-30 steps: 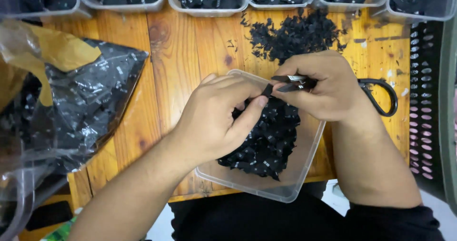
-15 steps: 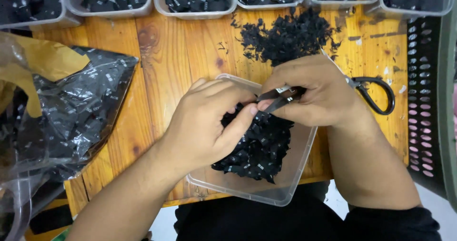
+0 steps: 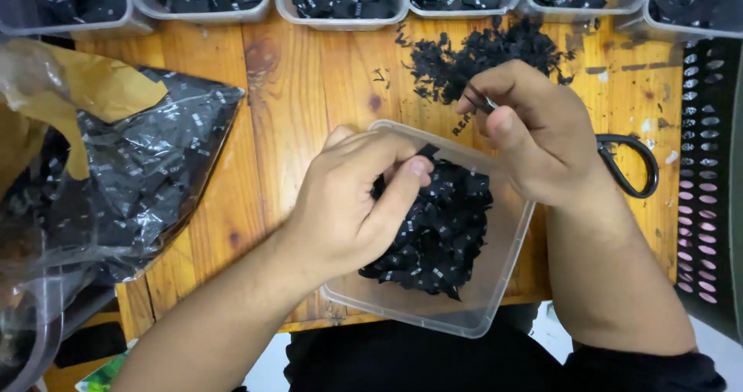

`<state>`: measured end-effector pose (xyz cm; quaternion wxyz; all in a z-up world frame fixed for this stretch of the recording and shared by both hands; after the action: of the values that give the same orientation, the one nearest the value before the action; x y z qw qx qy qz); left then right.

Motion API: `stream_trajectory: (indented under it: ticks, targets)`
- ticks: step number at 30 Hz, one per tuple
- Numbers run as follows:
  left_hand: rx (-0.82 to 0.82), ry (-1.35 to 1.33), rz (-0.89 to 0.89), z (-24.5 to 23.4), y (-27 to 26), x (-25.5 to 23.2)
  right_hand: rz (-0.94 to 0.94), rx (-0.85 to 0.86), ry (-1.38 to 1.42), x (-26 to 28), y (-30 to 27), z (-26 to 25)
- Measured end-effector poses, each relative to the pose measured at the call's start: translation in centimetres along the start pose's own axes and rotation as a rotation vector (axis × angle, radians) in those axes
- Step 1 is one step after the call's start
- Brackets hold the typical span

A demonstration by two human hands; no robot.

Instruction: Trimming excess material from small black labels using snips and sorting them into a plastic container.

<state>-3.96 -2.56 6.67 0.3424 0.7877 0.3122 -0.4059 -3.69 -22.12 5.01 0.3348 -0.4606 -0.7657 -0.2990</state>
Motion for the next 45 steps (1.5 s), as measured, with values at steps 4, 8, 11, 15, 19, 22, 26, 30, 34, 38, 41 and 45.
stream_trajectory:
  ticks: [4,8,11,15,19,22,26,30,34,38,41,45]
  targets:
    - [-0.016,-0.039,0.003,0.0,0.0,-0.1,0.020,0.001,-0.054,-0.1,-0.2,0.0]
    - [-0.041,-0.067,-0.030,0.1,0.0,0.0,0.016,-0.039,-0.054,-0.6,-0.5,-0.1]
    - [-0.036,-0.100,-0.058,0.1,0.0,0.0,0.043,-0.043,-0.084,-0.7,-0.5,-0.3]
    - [-0.024,-0.162,-0.102,0.0,-0.1,0.3,0.018,0.019,0.021,-0.3,-0.3,-0.1]
    - [-0.017,-0.183,-0.093,0.0,0.0,0.4,0.017,0.081,-0.055,-0.4,-0.2,0.3]
    - [0.002,-0.125,-0.042,0.1,0.1,0.1,0.116,0.105,-0.027,-0.1,-0.4,0.6]
    - [0.012,-0.104,-0.036,0.1,0.1,0.0,0.021,0.115,0.070,0.8,0.2,0.7]
    - [0.025,-0.069,-0.057,0.4,-0.1,0.3,0.028,0.120,0.084,0.7,0.1,0.8]
    - [0.033,-0.025,-0.032,0.4,-0.1,0.2,-0.026,0.110,0.075,1.4,0.2,0.8]
    - [0.028,-0.002,-0.029,0.3,0.0,-0.4,-0.030,0.105,0.037,1.5,0.3,0.9]
    - [0.019,-0.012,-0.032,0.3,0.0,-0.4,-0.051,0.096,0.094,1.7,0.4,0.9]
    - [-0.019,-0.058,-0.034,0.3,-0.1,-0.1,-0.070,0.081,0.107,1.6,0.4,0.9]
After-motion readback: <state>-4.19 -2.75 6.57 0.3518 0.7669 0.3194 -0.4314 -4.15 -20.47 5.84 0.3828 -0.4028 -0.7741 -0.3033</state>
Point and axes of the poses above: each hand's wrist, its own y-axis towards the middle knuckle, its own z-axis out of the palm, x = y × z, the point moved 5 cm from there along y, towards the middle knuckle, and after that the axes turned 6 degrees about x, right-handed, at the moved point
